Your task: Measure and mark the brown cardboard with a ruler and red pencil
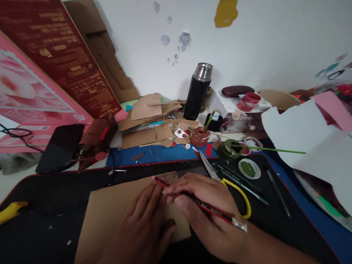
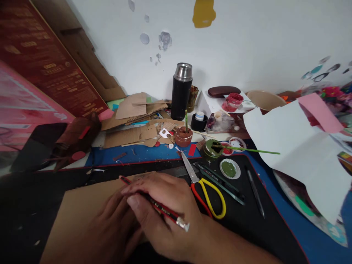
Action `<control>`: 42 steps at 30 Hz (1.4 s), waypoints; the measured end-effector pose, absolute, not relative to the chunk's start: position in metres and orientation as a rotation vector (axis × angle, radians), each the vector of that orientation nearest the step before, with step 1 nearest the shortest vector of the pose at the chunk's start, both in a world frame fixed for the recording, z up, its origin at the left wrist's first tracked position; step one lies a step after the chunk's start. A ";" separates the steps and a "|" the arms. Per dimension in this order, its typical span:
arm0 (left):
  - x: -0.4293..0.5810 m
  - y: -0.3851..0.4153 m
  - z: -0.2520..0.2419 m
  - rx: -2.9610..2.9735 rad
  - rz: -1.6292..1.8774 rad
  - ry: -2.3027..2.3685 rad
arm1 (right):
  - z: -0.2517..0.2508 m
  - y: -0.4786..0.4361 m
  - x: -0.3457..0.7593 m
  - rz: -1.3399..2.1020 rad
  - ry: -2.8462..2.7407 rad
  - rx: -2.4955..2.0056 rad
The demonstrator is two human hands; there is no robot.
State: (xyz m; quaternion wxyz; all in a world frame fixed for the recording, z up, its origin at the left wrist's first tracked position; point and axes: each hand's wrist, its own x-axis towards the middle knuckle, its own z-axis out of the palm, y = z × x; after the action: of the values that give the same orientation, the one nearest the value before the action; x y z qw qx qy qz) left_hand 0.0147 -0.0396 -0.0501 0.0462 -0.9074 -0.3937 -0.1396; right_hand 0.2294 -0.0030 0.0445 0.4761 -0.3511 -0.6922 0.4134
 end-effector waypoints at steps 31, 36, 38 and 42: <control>0.016 -0.044 -0.046 -2.750 -0.409 -1.277 | -0.020 0.053 0.255 1.302 -1.308 -1.163; 0.017 -0.043 -0.041 -2.738 -0.388 -1.242 | -0.024 0.052 0.257 1.285 -1.327 -1.190; 0.018 -0.042 -0.039 -2.720 -0.361 -1.221 | -0.023 0.052 0.257 1.284 -1.327 -1.202; 0.018 -0.042 -0.039 -2.719 -0.320 -1.221 | -0.022 0.052 0.255 1.281 -1.337 -1.217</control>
State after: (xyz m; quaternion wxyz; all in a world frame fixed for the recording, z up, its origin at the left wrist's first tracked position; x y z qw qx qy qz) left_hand 0.0176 -0.0417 -0.0393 0.0720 -0.9047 -0.4063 -0.1064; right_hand 0.2554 0.0518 -0.0216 0.4467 -0.4913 -0.5401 0.5171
